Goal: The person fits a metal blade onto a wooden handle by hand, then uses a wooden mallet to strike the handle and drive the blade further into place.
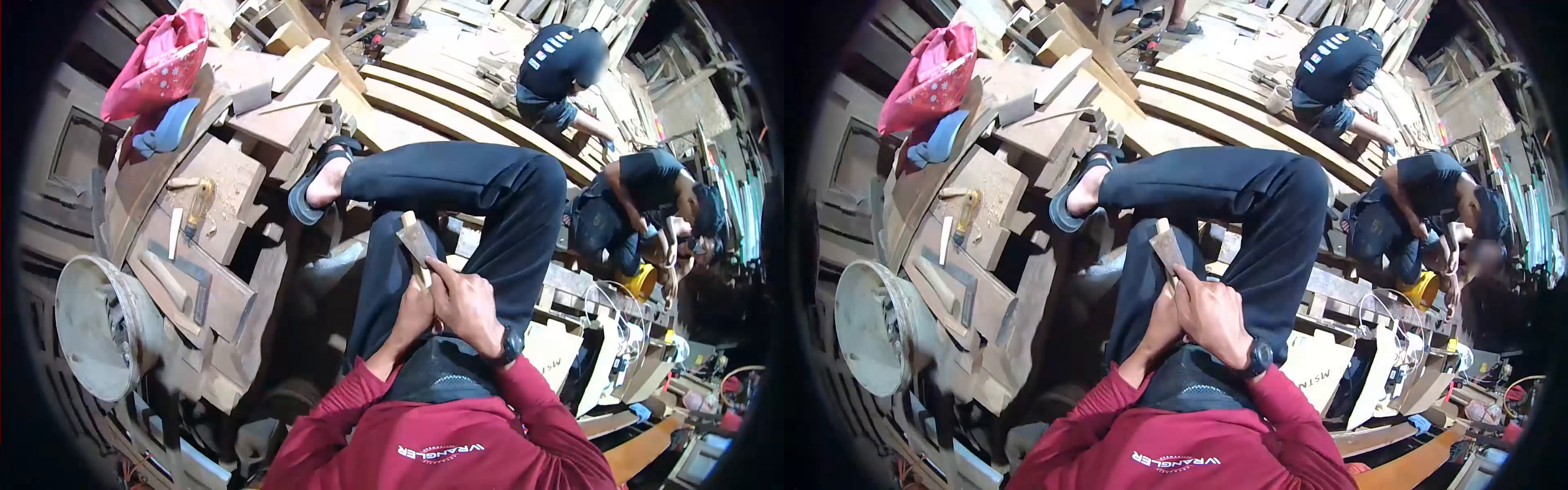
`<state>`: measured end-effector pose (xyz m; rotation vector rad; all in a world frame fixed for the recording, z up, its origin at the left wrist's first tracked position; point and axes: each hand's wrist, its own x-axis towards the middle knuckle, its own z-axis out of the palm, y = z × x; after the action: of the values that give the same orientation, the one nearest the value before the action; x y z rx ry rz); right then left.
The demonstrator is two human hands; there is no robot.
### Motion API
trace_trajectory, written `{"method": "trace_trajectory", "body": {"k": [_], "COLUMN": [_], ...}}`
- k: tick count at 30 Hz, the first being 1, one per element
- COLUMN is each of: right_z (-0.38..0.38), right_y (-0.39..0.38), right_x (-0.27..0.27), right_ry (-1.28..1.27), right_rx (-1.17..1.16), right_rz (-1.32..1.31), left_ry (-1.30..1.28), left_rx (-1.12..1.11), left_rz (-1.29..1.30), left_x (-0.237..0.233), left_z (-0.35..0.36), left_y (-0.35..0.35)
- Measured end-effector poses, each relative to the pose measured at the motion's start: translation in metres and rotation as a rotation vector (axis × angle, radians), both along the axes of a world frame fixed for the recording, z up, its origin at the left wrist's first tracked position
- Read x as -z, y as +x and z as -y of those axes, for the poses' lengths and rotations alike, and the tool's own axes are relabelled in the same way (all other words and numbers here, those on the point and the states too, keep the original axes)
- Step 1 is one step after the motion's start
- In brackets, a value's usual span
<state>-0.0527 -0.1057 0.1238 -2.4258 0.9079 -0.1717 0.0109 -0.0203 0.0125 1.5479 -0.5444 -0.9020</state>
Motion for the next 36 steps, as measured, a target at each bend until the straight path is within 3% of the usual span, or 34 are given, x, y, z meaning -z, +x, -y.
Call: {"method": "trace_trajectory", "body": {"k": [4, 6, 8, 10, 14, 17, 22, 23, 31, 36], "right_z": [-0.002, 0.003, 0.006, 0.0, 0.007, 0.004, 0.004, 0.004, 0.009, 0.001], "right_y": [0.002, 0.006, 0.003, -0.004, 0.006, 0.003, 0.003, 0.002, 0.002, -0.008], "right_x": [-0.005, 0.008, 0.005, -0.001, 0.015, 0.005, 0.009, 0.009, 0.015, 0.002], "right_ry": [-0.035, -0.093, -0.118, -0.104, -0.128, -0.167, -0.124, -0.129, -0.175, -0.1], "right_rx": [0.01, 0.014, 0.008, 0.028, 0.043, 0.05, 0.091, 0.088, 0.055, 0.084], "right_rz": [-0.002, 0.002, -0.002, 0.029, 0.033, 0.048, 0.142, 0.123, 0.084, 0.17], "left_ry": [-0.026, -0.237, -0.212, 0.022, 0.036, -0.151, 0.058, 0.14, 0.017, 0.057], "left_rx": [-0.001, -0.001, -0.019, -0.017, 0.0, -0.084, 0.028, 0.041, 0.009, 0.024], "left_rz": [-0.118, 0.191, 0.109, -0.504, -0.359, 0.038, -0.298, -0.219, -0.268, -0.459], "left_x": [-0.004, 0.02, 0.025, -0.003, -0.02, 0.05, 0.014, 0.014, 0.026, -0.017], "left_z": [0.0, 0.007, 0.009, -0.002, 0.002, 0.01, -0.003, -0.001, 0.0, -0.001], "left_y": [0.001, 0.002, 0.004, 0.001, 0.005, -0.008, 0.001, 0.003, -0.003, 0.004]}}
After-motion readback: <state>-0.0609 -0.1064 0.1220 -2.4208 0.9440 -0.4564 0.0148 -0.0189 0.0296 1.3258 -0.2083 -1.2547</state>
